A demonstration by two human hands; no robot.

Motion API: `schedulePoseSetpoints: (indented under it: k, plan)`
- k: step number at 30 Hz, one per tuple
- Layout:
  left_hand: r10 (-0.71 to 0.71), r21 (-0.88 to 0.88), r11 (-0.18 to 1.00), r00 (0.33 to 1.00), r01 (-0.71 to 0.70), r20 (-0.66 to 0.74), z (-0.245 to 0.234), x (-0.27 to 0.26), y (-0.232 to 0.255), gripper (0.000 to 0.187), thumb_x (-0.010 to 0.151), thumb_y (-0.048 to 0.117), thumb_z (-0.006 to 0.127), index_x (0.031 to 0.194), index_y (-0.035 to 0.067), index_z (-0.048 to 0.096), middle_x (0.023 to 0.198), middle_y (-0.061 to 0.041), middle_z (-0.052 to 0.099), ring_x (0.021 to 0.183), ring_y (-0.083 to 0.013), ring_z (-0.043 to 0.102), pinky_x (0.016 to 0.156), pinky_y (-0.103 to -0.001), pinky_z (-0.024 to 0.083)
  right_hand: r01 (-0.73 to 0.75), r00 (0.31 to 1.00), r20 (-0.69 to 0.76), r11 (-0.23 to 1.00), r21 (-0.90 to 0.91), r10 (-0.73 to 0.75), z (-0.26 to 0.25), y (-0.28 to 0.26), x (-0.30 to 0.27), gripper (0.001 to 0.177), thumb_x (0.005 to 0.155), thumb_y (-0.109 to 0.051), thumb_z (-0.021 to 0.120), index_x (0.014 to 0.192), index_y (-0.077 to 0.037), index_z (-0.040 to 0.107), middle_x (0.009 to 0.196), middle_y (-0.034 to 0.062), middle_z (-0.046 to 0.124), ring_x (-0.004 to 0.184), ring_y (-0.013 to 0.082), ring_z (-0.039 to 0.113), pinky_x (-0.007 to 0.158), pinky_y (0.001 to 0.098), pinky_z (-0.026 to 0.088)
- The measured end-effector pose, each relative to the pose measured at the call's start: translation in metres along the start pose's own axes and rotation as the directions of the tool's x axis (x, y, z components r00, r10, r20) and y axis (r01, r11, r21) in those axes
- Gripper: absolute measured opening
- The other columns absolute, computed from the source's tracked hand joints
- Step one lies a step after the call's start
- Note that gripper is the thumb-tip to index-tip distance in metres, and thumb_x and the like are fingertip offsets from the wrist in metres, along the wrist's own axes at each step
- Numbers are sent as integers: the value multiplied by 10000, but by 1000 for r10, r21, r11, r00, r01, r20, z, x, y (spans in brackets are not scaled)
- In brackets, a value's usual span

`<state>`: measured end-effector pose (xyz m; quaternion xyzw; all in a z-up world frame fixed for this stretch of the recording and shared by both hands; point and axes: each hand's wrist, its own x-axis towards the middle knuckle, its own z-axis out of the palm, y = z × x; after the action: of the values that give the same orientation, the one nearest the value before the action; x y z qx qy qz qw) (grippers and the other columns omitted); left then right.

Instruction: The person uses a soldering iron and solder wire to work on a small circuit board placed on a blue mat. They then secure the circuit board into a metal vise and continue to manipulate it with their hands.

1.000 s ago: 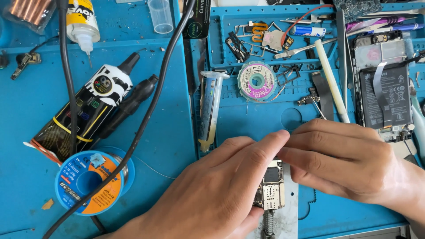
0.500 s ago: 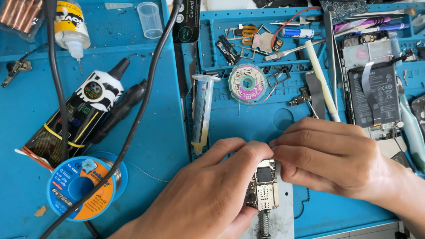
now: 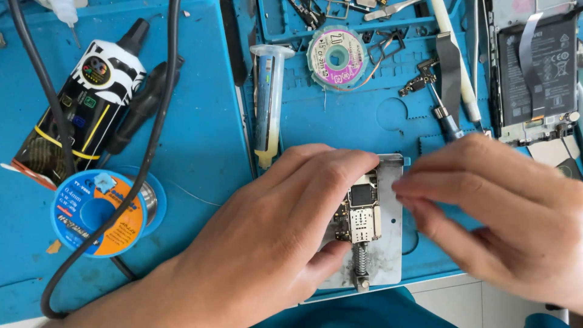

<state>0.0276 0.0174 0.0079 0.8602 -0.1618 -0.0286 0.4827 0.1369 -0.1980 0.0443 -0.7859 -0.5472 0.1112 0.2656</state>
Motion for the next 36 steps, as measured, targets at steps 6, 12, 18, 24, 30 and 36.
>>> schedulePoseSetpoints:
  k: [6,12,18,24,30,36]
  plan:
    - [-3,41,999,1000,3,-1,3,-4,1,832,808,91,847,1481,23,363,1413,-194,560,1349,-404,511,1054,-531,505,-177,978,-86,972,158,192,35,-25,-39,154,863,-170,700,945,-42,729,894,110,721,754,220,701,691,314,564]
    - [14,72,997,1000,-13,-9,4,-5,1,866,781,93,871,1484,20,371,1424,-205,564,1360,-412,505,1065,-524,493,-238,929,-249,957,166,274,67,-39,-43,154,859,-192,732,927,-65,678,913,90,724,798,222,669,782,326,530]
    - [66,170,983,998,-63,-8,5,-5,2,857,769,102,898,1457,-19,400,1400,-211,571,1337,-398,523,1114,-486,466,-311,934,-136,940,140,330,69,-40,-62,595,759,-528,781,1155,-100,665,1120,84,713,1000,245,671,909,389,528]
    - [75,182,981,997,-71,-13,6,-5,1,870,740,107,916,1442,-23,419,1397,-205,570,1328,-399,526,1115,-487,470,-279,942,-193,960,8,276,82,-43,-71,857,665,-614,878,1252,-49,610,1165,156,690,988,309,667,889,433,506]
    - [65,202,978,998,-60,-18,8,-5,2,859,757,138,925,1440,-13,429,1399,-202,573,1333,-396,530,1118,-494,474,-296,936,-219,952,-76,274,89,-47,-71,720,730,-603,824,1205,-90,651,1123,134,685,950,307,658,825,457,482]
    - [71,201,977,997,-65,-23,6,-4,4,818,745,100,905,1411,-22,446,1383,-203,581,1318,-397,534,1109,-488,472,-233,953,-209,972,-33,221,80,-43,-64,600,800,-510,809,1183,-76,651,1092,121,674,906,263,631,813,397,458]
